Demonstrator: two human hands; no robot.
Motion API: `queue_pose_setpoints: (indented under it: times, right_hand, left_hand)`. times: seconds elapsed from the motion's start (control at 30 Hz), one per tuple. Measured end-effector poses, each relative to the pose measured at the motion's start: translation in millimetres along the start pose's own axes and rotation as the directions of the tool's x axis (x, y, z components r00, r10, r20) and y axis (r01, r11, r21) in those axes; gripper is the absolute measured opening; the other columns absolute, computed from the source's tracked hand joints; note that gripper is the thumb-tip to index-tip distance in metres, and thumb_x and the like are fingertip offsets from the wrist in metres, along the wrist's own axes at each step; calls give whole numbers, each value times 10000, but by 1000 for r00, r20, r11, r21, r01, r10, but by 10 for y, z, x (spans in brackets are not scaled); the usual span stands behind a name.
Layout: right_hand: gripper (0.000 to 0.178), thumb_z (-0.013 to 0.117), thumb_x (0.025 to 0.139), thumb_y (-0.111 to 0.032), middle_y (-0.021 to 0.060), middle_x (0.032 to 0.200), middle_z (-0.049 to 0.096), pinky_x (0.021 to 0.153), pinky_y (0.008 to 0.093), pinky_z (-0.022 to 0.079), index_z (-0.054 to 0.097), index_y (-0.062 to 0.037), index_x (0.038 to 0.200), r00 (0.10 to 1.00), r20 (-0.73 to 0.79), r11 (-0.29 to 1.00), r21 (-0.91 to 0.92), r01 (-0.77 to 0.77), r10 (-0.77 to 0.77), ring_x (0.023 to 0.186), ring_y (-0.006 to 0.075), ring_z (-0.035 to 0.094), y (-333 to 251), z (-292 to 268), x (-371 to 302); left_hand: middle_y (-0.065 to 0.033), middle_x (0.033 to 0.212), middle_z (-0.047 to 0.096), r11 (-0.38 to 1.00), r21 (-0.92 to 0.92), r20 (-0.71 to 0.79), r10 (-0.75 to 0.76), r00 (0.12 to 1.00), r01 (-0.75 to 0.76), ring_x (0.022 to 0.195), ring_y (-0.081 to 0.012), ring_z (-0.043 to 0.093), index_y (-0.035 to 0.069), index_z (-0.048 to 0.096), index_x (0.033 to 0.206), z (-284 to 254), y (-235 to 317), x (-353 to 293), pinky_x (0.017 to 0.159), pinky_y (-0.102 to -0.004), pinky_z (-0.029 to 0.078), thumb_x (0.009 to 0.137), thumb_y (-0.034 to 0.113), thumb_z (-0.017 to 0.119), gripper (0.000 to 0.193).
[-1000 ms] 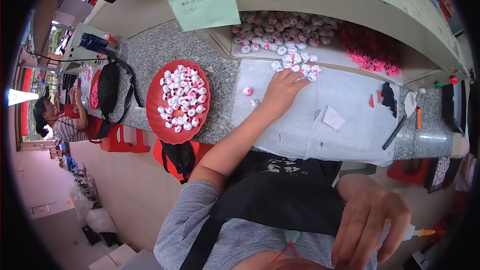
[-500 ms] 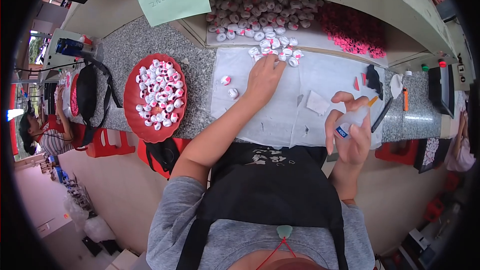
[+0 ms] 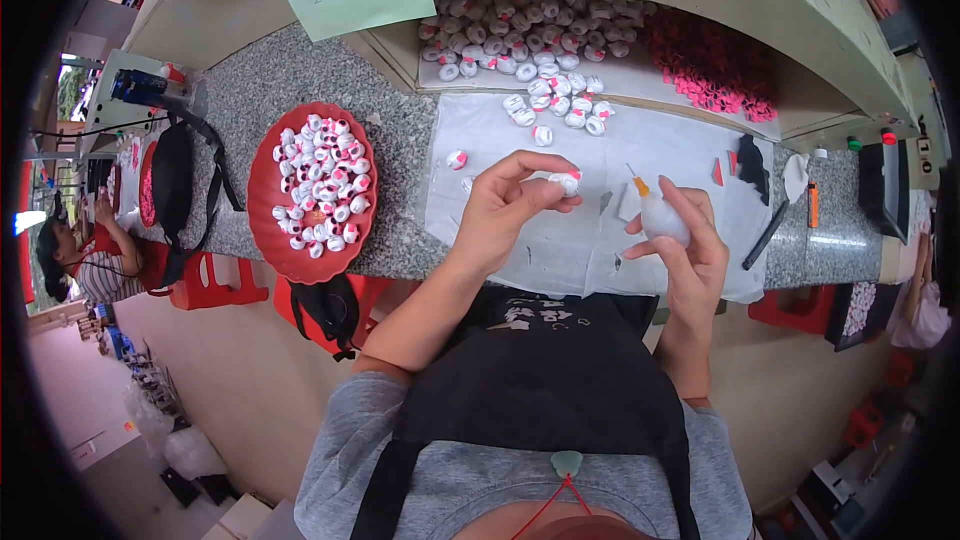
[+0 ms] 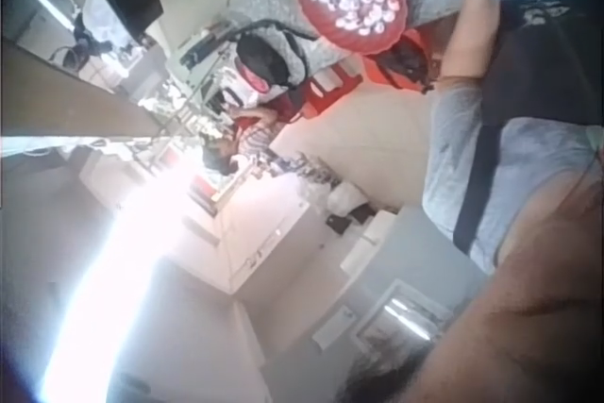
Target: Assembling small plastic components by applying glue from a bottle at a factory workbench.
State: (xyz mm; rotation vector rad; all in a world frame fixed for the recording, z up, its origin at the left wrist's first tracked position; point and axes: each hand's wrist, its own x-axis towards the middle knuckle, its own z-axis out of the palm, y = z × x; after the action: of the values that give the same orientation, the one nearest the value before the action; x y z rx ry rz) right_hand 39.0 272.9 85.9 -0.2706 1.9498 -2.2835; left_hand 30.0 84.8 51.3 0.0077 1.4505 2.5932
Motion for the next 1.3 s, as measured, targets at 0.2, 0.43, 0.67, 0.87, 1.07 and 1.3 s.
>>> queue_pose_setpoints:
  times: [0.2, 0.43, 0.67, 0.87, 1.07, 1.3]
  right_hand:
    - [276, 598, 590, 44, 109, 849, 456, 583, 223, 425, 425, -16, 798, 958, -222, 944, 232, 233, -182, 722, 145, 474, -2, 116, 13]
    - [415, 738, 517, -27, 88, 795, 468, 555, 248, 414, 471, -46, 834, 784, -13, 761, -249, 599, -621, 643, 149, 494, 4, 215, -34]
    - [415, 748, 493, -18, 84, 775, 494, 514, 242, 419, 496, -46, 822, 766, 46, 721, -307, 621, -641, 615, 153, 522, 14, 253, -53]
    - [415, 749, 488, -12, 89, 752, 496, 493, 233, 419, 502, -40, 821, 768, 49, 724, -299, 621, -638, 599, 152, 524, 24, 265, -31]
    - [427, 755, 481, -21, 92, 752, 492, 491, 230, 415, 498, -40, 820, 776, 66, 724, -318, 612, -627, 593, 154, 518, 17, 247, -40]
    - [339, 717, 571, -76, 64, 770, 455, 543, 232, 399, 469, -61, 801, 803, 35, 750, -334, 570, -595, 608, 144, 466, 14, 258, -64]
  left_hand:
    - [-134, 1006, 488, 983, 81, -9, 165, 986, -163, 913, -190, 502, -18, 484, 959, -5, -37, -136, 783, -311, 432, 719, -22, 528, 245]
    - [-152, 1010, 488, 987, 28, -45, 158, 986, -157, 916, -188, 502, -26, 399, 1061, 54, 10, -163, 793, -316, 425, 717, -50, 507, 362]
    - [-160, 1003, 492, 988, 5, -53, 157, 986, -157, 921, -186, 499, -40, 408, 1045, 59, 17, -165, 796, -311, 419, 710, -50, 513, 352]
    - [-159, 999, 496, 988, 27, -44, 155, 987, -154, 922, -185, 498, -39, 415, 1038, 58, 15, -163, 796, -310, 417, 708, -56, 512, 345]
    - [-158, 997, 497, 989, 30, -41, 149, 988, -148, 921, -186, 498, -38, 418, 1037, 50, -1, -161, 796, -311, 419, 710, -52, 514, 341]
    - [-158, 995, 497, 989, 7, -51, 149, 988, -149, 911, -187, 502, -36, 420, 1038, 48, 2, -170, 785, -311, 427, 714, -33, 522, 340]
